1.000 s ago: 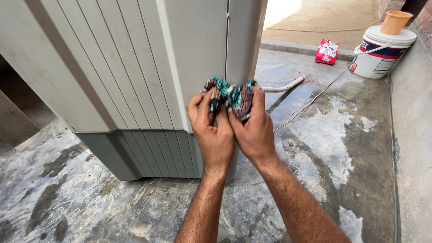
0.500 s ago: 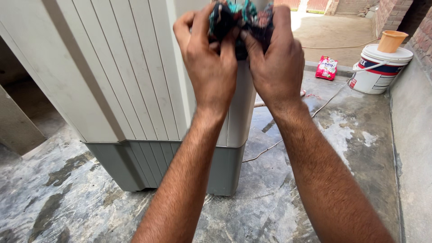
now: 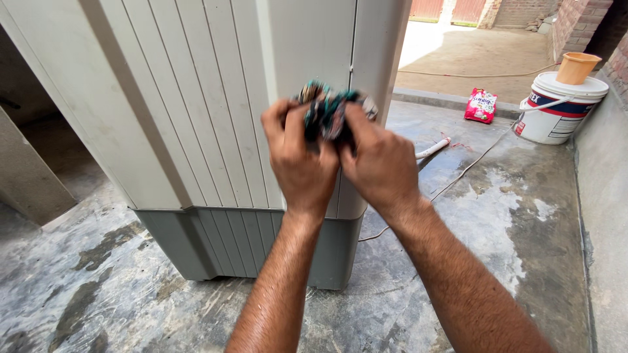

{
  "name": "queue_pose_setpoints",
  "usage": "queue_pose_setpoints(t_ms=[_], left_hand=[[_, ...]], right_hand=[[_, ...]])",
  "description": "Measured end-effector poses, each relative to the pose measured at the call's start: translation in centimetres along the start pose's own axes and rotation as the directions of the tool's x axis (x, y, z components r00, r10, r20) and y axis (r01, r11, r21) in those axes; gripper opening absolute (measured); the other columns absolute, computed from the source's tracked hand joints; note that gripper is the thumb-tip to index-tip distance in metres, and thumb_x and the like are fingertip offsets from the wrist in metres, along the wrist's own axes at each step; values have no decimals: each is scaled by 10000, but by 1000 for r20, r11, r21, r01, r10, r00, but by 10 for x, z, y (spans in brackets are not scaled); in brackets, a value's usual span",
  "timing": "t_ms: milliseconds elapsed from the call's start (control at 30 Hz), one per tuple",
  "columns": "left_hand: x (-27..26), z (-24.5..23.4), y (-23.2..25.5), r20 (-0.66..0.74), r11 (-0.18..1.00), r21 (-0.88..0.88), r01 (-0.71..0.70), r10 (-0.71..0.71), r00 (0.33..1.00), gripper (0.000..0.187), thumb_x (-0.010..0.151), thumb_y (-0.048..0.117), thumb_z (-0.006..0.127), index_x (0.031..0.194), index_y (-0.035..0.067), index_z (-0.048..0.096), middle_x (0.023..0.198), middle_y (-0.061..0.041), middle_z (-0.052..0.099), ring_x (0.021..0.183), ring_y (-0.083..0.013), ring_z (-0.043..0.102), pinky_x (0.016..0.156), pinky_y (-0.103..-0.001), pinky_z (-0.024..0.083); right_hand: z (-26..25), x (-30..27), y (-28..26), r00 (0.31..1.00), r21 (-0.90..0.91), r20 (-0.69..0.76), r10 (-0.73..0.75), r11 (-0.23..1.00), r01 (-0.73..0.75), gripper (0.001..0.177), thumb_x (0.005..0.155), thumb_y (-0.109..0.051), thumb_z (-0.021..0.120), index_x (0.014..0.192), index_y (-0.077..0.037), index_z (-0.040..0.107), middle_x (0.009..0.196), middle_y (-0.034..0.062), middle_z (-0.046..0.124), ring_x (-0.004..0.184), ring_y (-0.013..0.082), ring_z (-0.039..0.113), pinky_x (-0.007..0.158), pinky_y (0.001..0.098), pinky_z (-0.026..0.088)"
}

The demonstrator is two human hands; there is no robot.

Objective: The person uses a piece of patterned cloth to plug a hole in the lower plastic casing of an appliance by hand.

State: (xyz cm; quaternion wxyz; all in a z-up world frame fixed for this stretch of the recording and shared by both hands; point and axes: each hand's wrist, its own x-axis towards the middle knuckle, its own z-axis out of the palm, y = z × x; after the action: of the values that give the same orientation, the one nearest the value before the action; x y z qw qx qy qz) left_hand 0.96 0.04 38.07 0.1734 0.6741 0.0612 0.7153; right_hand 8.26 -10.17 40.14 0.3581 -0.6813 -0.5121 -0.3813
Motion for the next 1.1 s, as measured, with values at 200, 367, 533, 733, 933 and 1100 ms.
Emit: queue_pose_setpoints(t_ms=[200,367,533,733,933,1100], left_hand=[[-55,-11,-19,-99,984,-29,177,-179,979,345,896,-60,667,1234,-12,618,1311,-152,472,1191,-266,620,918,-349,627],[-33,-17,-25,-80,954,-98,283,-291,953,335,899,-113,613,1214,-10,659,1279,-129,497,977,-167,628,719,-262,577],[46,-11,-25,-90,994,-106,-36,26,996,246,917,-88,602,1145,-24,670,1233,-103,579,937,-162,655,738,-311,574],[93,-3,-24,-80,968,-202,-149,135,988,192,1006,-60,611,1173,18,666,1237,-88,554,960,-151,674,724,-276,607],[34,-16,-29,-56,991,-124,-49,43,998,321,959,-86,564,1255,19,633,1290,-110,530,1033,-183,670,815,-323,617],[-32,-20,-41,-87,998,-41,44,-48,995,375,954,-81,564,1316,7,600,1308,-129,525,1152,-269,658,904,-388,604]], right_hand=[[24,-28,-9,979,-109,185,-81,989,103,377,920,-171,718,1243,-50,566,708,89,712,605,243,729,484,389,589],[30,-10,-9,956,-158,290,-35,984,84,265,1005,-129,680,1222,-42,556,693,93,696,526,194,696,410,334,565],[11,42,-11,993,-114,-13,-120,986,118,280,1036,-70,677,1268,-20,529,767,116,713,593,217,714,447,322,588],[-7,70,-18,959,-155,-209,-190,975,160,377,1029,-106,699,1341,-38,499,745,112,711,673,265,748,539,434,614],[10,38,-19,994,-75,25,-105,991,106,286,1039,-138,652,1282,-58,524,743,96,701,602,235,728,464,379,610],[26,-4,-24,984,-126,139,-111,984,129,296,990,-190,660,1235,-66,548,714,82,709,596,242,724,480,403,594]])
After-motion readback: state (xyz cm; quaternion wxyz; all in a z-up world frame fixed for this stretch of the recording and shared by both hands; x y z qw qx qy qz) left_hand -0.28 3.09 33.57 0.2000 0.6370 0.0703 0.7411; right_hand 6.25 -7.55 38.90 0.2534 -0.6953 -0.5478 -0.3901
